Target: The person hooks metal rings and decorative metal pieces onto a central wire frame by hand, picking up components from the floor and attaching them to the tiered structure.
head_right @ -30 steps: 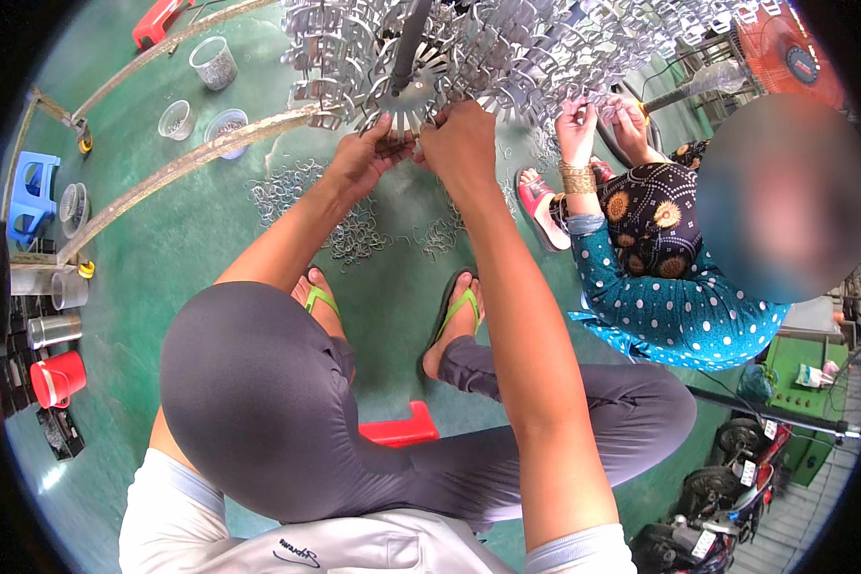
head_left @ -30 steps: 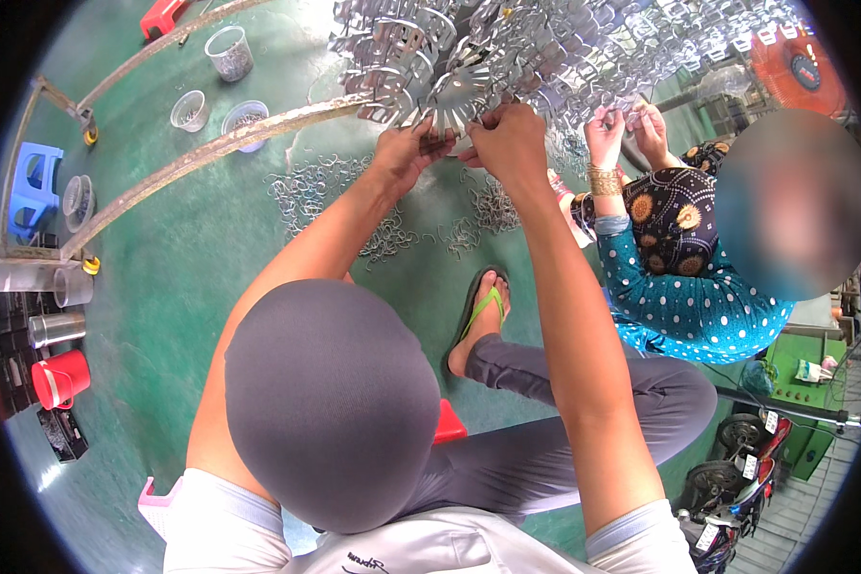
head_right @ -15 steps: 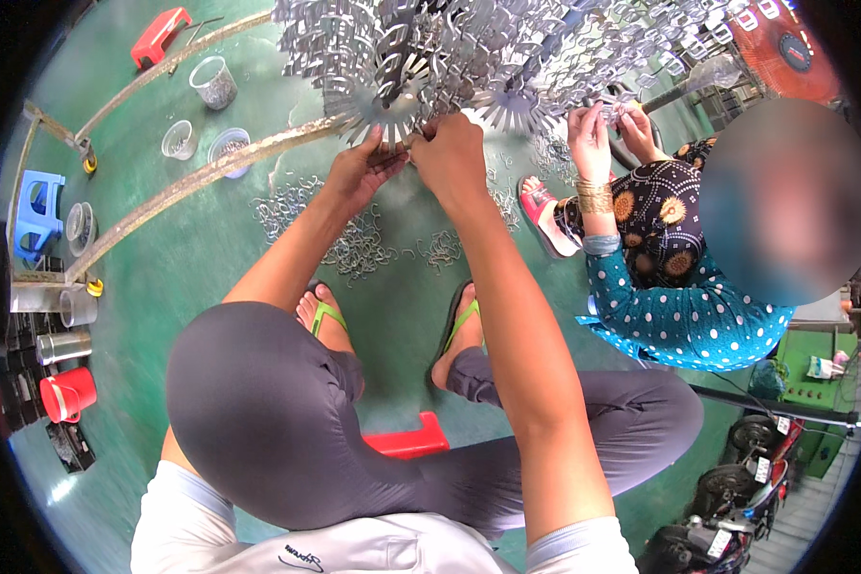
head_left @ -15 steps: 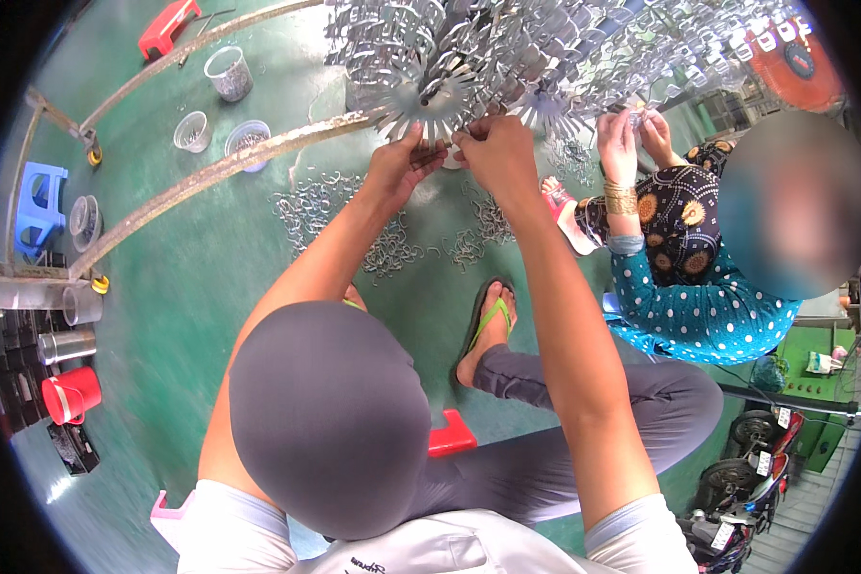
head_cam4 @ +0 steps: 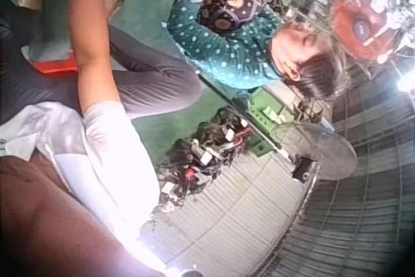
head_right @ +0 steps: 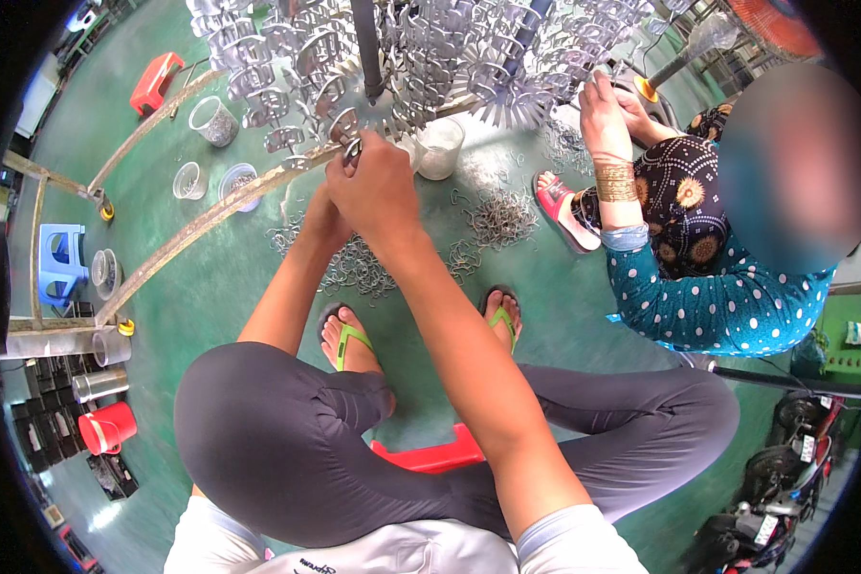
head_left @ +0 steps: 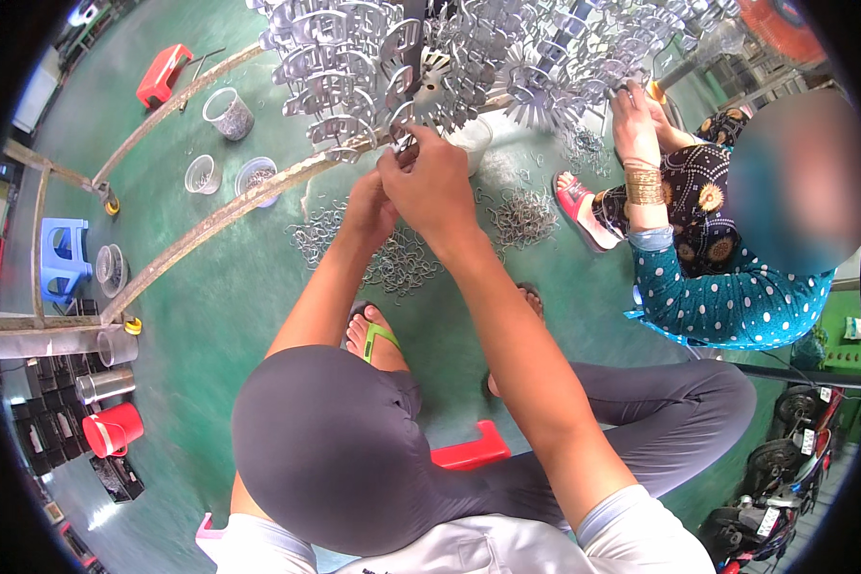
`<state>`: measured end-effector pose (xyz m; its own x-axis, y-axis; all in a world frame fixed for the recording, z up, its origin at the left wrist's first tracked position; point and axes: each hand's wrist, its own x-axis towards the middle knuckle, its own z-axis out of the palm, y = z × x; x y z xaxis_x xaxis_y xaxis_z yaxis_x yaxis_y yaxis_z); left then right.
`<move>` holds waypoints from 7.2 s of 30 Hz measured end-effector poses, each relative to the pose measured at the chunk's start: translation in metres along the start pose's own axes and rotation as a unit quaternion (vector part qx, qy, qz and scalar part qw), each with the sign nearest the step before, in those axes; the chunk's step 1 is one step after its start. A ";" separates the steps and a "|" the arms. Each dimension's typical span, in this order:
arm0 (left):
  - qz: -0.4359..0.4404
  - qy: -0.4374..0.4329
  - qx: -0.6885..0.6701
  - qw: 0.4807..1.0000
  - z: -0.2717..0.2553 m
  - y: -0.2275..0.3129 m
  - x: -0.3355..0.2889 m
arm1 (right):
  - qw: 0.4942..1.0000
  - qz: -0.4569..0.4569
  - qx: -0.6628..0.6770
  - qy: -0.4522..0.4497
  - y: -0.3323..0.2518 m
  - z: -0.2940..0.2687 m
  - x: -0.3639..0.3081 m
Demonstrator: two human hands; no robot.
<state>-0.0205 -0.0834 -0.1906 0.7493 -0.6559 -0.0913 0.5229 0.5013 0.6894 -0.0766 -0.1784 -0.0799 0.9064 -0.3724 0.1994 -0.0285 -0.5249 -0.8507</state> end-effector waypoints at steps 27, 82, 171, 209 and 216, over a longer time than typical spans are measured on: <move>0.216 0.132 0.453 0.855 0.081 0.067 -0.013 | 1.000 -0.023 -0.010 -0.006 0.047 -0.007 -0.011; 0.121 0.158 0.401 0.894 0.083 0.081 -0.015 | 0.943 0.163 -0.172 -0.235 0.287 -0.049 -0.072; 0.006 -0.058 0.206 0.977 0.021 0.018 -0.041 | 0.999 0.028 0.009 -0.011 0.009 -0.065 -0.054; -0.104 0.159 0.349 0.918 0.033 0.084 -0.119 | 0.993 -0.039 -0.105 0.045 0.008 -0.036 -0.060; -0.013 0.087 0.365 0.927 0.110 0.131 -0.099 | 0.995 -0.020 -0.099 0.018 0.011 -0.040 -0.057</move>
<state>-0.0708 -0.0147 -0.0120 0.8279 -0.5297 -0.1845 0.1741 -0.0699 0.9822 -0.1453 -0.1933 -0.0816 0.8925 -0.3745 0.2513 -0.0794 -0.6789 -0.7299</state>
